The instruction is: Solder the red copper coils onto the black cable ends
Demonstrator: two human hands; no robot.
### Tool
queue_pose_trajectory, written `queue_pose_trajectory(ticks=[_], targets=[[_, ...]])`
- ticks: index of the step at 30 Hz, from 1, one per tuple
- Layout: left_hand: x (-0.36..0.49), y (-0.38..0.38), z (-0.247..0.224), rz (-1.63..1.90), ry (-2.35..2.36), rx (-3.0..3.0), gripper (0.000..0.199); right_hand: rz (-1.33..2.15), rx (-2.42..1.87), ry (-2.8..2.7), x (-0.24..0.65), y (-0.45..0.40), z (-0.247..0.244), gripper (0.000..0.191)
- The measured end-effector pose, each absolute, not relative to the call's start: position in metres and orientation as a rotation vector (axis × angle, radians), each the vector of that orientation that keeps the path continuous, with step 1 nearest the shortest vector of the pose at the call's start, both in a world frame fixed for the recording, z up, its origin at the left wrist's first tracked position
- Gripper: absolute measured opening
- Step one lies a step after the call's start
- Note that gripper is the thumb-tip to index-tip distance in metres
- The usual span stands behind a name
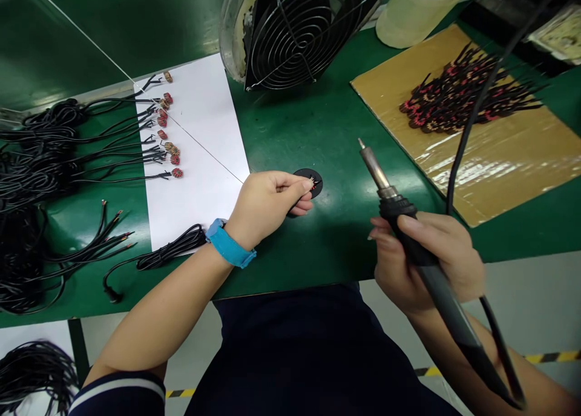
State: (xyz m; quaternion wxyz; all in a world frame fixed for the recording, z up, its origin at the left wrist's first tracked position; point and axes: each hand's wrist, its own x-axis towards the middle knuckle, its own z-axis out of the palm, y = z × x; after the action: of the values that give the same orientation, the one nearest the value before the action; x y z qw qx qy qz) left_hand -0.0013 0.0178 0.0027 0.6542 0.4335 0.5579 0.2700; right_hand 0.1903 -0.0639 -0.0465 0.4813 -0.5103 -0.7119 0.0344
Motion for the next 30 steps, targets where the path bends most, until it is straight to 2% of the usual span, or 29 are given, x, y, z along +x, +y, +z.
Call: queue_pose_trajectory(ticks=[3, 10, 18, 22, 27, 30], targets=[[-0.001, 0.015, 0.003, 0.661, 1.284, 0.983, 0.011, 0.065, -1.171, -1.812, 0.182, -0.048, -0.038, 0.048], [-0.002, 0.008, 0.002, 0.705, 1.339, 1.08, 0.012, 0.298, -1.219, -1.943, 0.163, -0.011, -0.033, 0.01], [-0.012, 0.009, 0.008, 0.808, 1.565, 1.589, 0.011, 0.376, -1.276, -2.053, 0.158, 0.002, -0.033, 0.019], [-0.01, 0.01, 0.006, 0.608, 1.529, 1.792, 0.032, 0.369, -1.248, -2.106, 0.158, 0.007, -0.024, 0.018], [-0.008, 0.01, 0.002, 0.584, 1.411, 1.832, 0.014, 0.441, -1.226, -2.221, 0.164, 0.011, -0.015, 0.019], [-0.01, 0.01, 0.003, 0.624, 1.414, 1.808, 0.01, 0.526, -1.202, -2.259, 0.171, 0.012, -0.011, 0.02]])
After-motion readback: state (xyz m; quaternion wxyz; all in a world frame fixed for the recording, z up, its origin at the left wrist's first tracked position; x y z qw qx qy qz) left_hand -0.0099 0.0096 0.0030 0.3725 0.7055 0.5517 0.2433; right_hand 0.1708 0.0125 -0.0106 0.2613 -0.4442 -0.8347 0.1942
